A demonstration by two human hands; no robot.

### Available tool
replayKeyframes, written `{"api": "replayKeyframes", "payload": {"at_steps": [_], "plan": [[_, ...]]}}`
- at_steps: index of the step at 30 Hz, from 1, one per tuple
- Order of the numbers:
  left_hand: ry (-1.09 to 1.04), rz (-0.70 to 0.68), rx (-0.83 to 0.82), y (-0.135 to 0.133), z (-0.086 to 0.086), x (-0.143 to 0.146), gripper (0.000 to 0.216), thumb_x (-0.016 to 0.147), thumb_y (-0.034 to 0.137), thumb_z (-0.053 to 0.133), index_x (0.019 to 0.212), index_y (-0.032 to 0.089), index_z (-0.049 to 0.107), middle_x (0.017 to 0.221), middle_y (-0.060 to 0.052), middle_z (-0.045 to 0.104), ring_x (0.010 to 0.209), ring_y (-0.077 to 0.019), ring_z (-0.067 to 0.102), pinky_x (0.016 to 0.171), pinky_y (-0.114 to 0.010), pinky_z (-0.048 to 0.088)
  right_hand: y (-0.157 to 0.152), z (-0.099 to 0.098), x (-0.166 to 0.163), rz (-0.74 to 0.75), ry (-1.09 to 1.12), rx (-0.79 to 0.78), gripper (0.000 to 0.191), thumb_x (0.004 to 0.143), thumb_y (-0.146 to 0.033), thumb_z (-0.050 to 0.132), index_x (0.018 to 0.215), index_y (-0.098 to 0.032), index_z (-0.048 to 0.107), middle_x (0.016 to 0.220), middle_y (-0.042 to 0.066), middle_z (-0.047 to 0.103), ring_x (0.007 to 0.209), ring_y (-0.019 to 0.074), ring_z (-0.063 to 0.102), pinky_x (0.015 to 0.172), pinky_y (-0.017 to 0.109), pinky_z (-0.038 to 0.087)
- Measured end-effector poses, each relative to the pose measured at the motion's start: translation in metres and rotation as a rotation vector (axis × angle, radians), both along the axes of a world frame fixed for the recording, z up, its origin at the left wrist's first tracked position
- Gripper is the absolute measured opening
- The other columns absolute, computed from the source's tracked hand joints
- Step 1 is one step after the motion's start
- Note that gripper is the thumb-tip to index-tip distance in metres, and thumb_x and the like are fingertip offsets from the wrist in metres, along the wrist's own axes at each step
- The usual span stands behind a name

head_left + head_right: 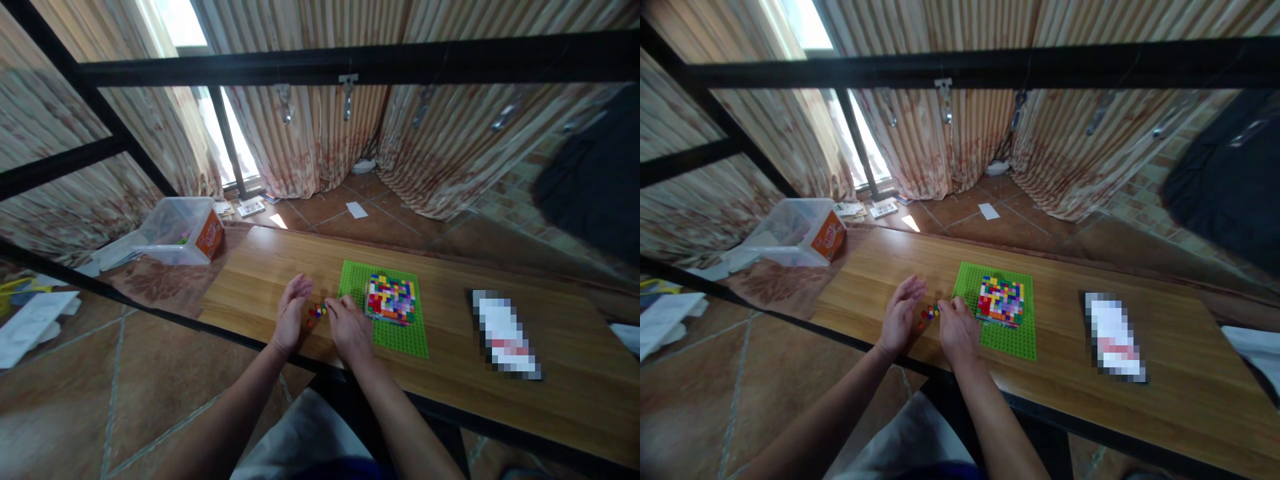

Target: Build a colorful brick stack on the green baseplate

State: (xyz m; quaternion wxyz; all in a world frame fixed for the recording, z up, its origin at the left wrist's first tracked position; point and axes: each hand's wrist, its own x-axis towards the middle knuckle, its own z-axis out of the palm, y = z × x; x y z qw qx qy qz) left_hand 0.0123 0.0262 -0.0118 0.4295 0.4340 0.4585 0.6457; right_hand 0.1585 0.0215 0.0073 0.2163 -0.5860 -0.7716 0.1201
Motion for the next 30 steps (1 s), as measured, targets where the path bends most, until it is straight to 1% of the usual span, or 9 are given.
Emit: {"api": "replayKeyframes", "payload": {"at_steps": [3, 6, 9, 12, 15, 17, 23, 27, 30], "plan": [[0.12, -0.015, -0.018, -0.002, 0.003, 0.003, 0.048, 0.083, 0.02, 0.04, 0.129, 0.015, 0.05, 0.121, -0.013, 0.063, 0.112, -0.021, 0.061, 0.101, -0.042, 0.047, -0.001, -0.003, 0.0, 0.005, 0.064, 0.065, 0.026, 0.096, -0.03, 0.043, 0.1, -0.026, 0.068, 0.088, 0.003, 0.061, 0.076, 0.0129, 0.057, 0.058, 0.025, 0.034], [0.16, -0.023, -0.027, -0.005, 0.007, 0.005, 0.044, 0.084, 0.02, 0.041, 0.126, 0.014, 0.053, 0.118, -0.012, 0.065, 0.11, -0.0211, 0.062, 0.099, -0.04, 0.048, -0.003, -0.004, 0.001, -0.004, 0.121, 0.108, 0.026, 0.097, -0.027, 0.041, 0.096, -0.023, 0.066, 0.088, 0.003, 0.061, 0.08, 0.0131, 0.058, 0.064, 0.024, 0.037], [0.251, -0.044, -0.033, -0.007, 0.009, 0.007, 0.041, 0.081, 0.018, 0.047, 0.12, 0.015, 0.057, 0.114, -0.01, 0.066, 0.107, -0.0203, 0.063, 0.099, -0.039, 0.049, -0.005, -0.005, 0.002, -0.013, 0.195, 0.126, 0.024, 0.096, -0.026, 0.04, 0.094, -0.02, 0.064, 0.09, 0.004, 0.063, 0.085, 0.0143, 0.058, 0.071, 0.024, 0.04], [0.45, -0.087, -0.014, -0.009, 0.01, 0.009, 0.044, 0.075, 0.012, 0.051, 0.118, 0.017, 0.059, 0.114, -0.008, 0.066, 0.106, -0.0194, 0.062, 0.099, -0.039, 0.049, -0.006, -0.005, 0.003, -0.019, 0.281, 0.119, 0.021, 0.095, -0.025, 0.042, 0.093, -0.019, 0.062, 0.09, 0.005, 0.064, 0.086, 0.0151, 0.059, 0.074, 0.025, 0.042], [0.633, -0.113, 0.051, -0.01, 0.01, 0.011, 0.047, 0.07, 0.005, 0.049, 0.114, 0.019, 0.061, 0.116, -0.008, 0.065, 0.109, -0.02, 0.06, 0.1, -0.041, 0.048, -0.005, -0.007, 0.004, -0.019, 0.349, 0.111, 0.017, 0.091, -0.023, 0.046, 0.09, -0.019, 0.062, 0.087, 0.004, 0.064, 0.084, 0.0152, 0.059, 0.075, 0.025, 0.043], [0.71, -0.125, 0.097, -0.01, 0.012, 0.011, 0.047, 0.068, 0.002, 0.047, 0.109, 0.02, 0.063, 0.116, -0.007, 0.065, 0.112, -0.0204, 0.059, 0.101, -0.042, 0.047, -0.004, -0.008, 0.004, -0.027, 0.393, 0.115, 0.015, 0.09, -0.022, 0.047, 0.088, -0.019, 0.062, 0.085, 0.004, 0.065, 0.081, 0.0151, 0.06, 0.074, 0.026, 0.043], [0.838, -0.14, 0.156, -0.009, 0.019, 0.015, 0.036, 0.069, 0.002, 0.052, 0.097, 0.02, 0.067, 0.11, -0.008, 0.066, 0.105, -0.0213, 0.061, 0.096, -0.042, 0.05, -0.002, -0.008, 0.005, -0.045, 0.462, 0.114, 0.015, 0.085, -0.02, 0.049, 0.083, -0.02, 0.063, 0.08, 0.003, 0.066, 0.075, 0.0144, 0.06, 0.071, 0.025, 0.044], [0.919, -0.144, 0.177, -0.007, 0.017, 0.017, 0.029, 0.072, 0.004, 0.055, 0.092, 0.02, 0.069, 0.105, -0.008, 0.068, 0.101, -0.0217, 0.062, 0.092, -0.042, 0.052, -0.002, -0.006, 0.005, -0.056, 0.451, 0.113, 0.016, 0.085, -0.02, 0.048, 0.08, -0.02, 0.063, 0.078, 0.002, 0.065, 0.072, 0.0139, 0.059, 0.068, 0.025, 0.043], [0.945, -0.129, 0.196, -0.006, 0.014, 0.017, 0.027, 0.075, 0.005, 0.055, 0.092, 0.02, 0.069, 0.104, -0.007, 0.068, 0.1, -0.0215, 0.062, 0.09, -0.041, 0.052, -0.003, -0.004, 0.004, -0.053, 0.431, 0.116, 0.017, 0.086, -0.019, 0.047, 0.081, -0.021, 0.064, 0.079, 0.003, 0.065, 0.074, 0.0139, 0.059, 0.069, 0.024, 0.043]]}}
